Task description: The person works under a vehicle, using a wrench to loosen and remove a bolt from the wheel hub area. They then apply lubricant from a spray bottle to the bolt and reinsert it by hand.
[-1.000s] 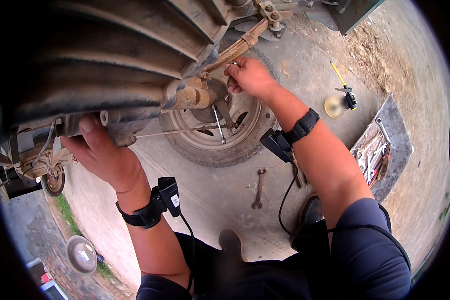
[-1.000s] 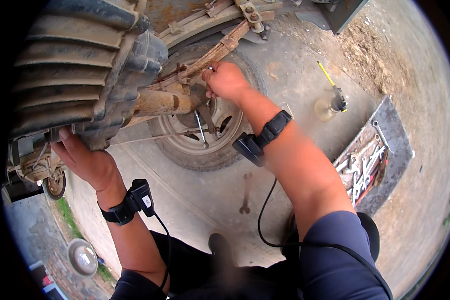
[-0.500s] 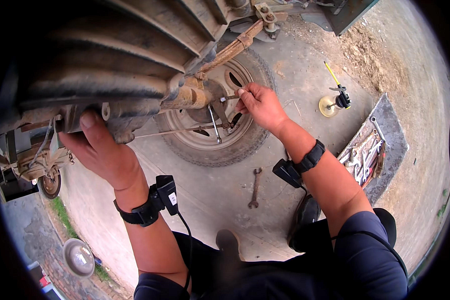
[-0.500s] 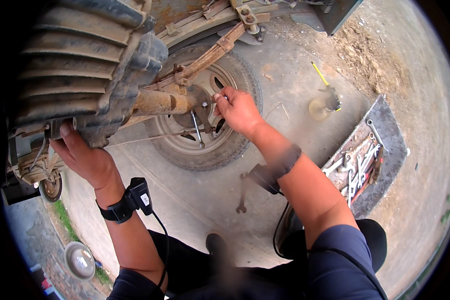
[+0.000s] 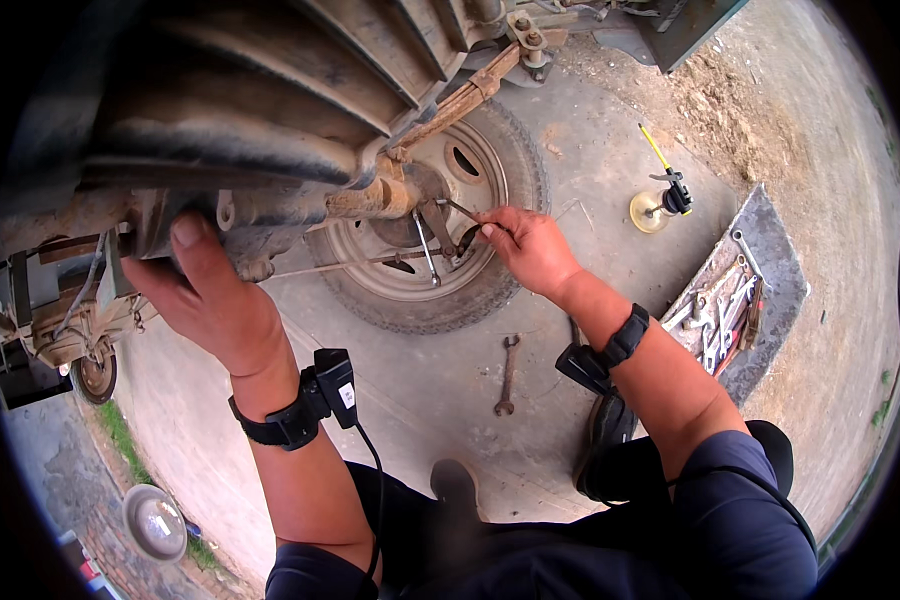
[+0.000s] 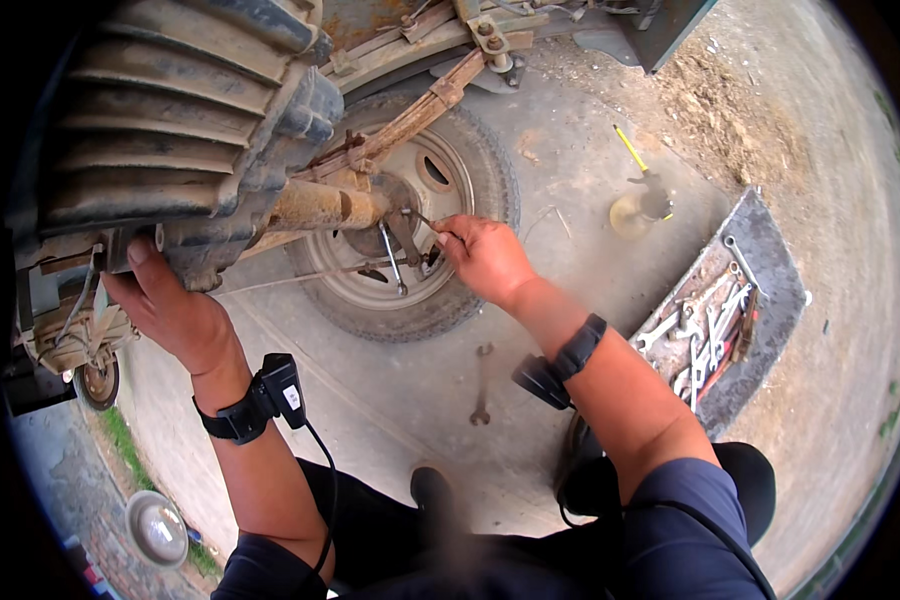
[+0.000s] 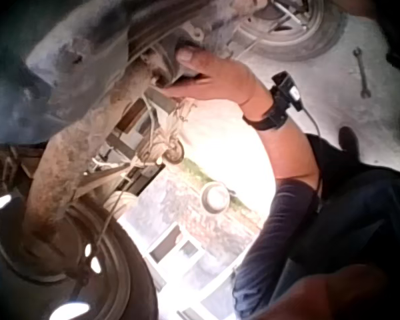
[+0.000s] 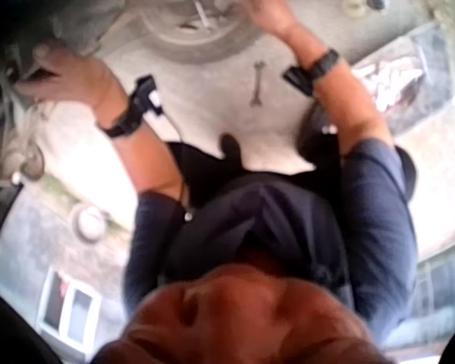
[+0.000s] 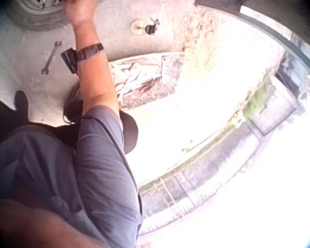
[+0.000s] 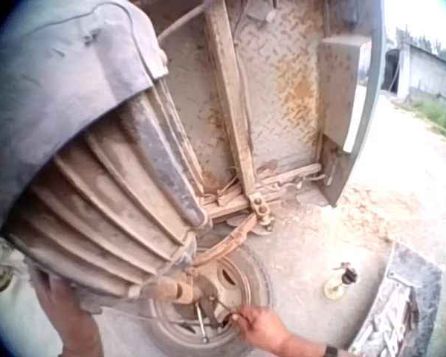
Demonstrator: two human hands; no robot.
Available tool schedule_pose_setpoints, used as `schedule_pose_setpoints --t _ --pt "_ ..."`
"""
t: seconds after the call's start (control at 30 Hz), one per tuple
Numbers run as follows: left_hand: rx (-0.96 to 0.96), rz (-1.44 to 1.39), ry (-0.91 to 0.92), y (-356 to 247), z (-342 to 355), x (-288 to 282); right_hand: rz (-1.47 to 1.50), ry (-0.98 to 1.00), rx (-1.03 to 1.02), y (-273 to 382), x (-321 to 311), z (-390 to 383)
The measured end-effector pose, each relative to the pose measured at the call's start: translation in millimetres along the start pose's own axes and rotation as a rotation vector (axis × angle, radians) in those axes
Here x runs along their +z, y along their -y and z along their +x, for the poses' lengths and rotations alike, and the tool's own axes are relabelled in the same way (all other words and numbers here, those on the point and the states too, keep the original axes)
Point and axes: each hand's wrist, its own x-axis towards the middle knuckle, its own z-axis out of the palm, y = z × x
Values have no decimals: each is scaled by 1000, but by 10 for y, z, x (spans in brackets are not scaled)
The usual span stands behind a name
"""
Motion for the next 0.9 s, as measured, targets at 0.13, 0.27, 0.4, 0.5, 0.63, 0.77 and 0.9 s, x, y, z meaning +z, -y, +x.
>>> schedule_pose_setpoints --t 0.13,0.27,0.4,0.5,0.63,0.77,0.9 --pt "0 44 0 8 -6 -5 51 0 80 -88 71 -74" --pt "38 135 -3 1 3 -37 -141 65 -27 -178 139 -172" --pt "33 112 -9 22 9 -40 -22 95 116 -197 215 -181" --pt "23 94 2 18 10 -38 194 53 222 -276 195 -73" --pt "14 6 0 48 -4 -14 491 -73 286 -119 -5 175" --pt "-12 -1 -5 49 2 -21 608 -128 284 212 -333 420" --pt "-7 -17 -9 41 3 -10 865 -142 183 356 -574 597"
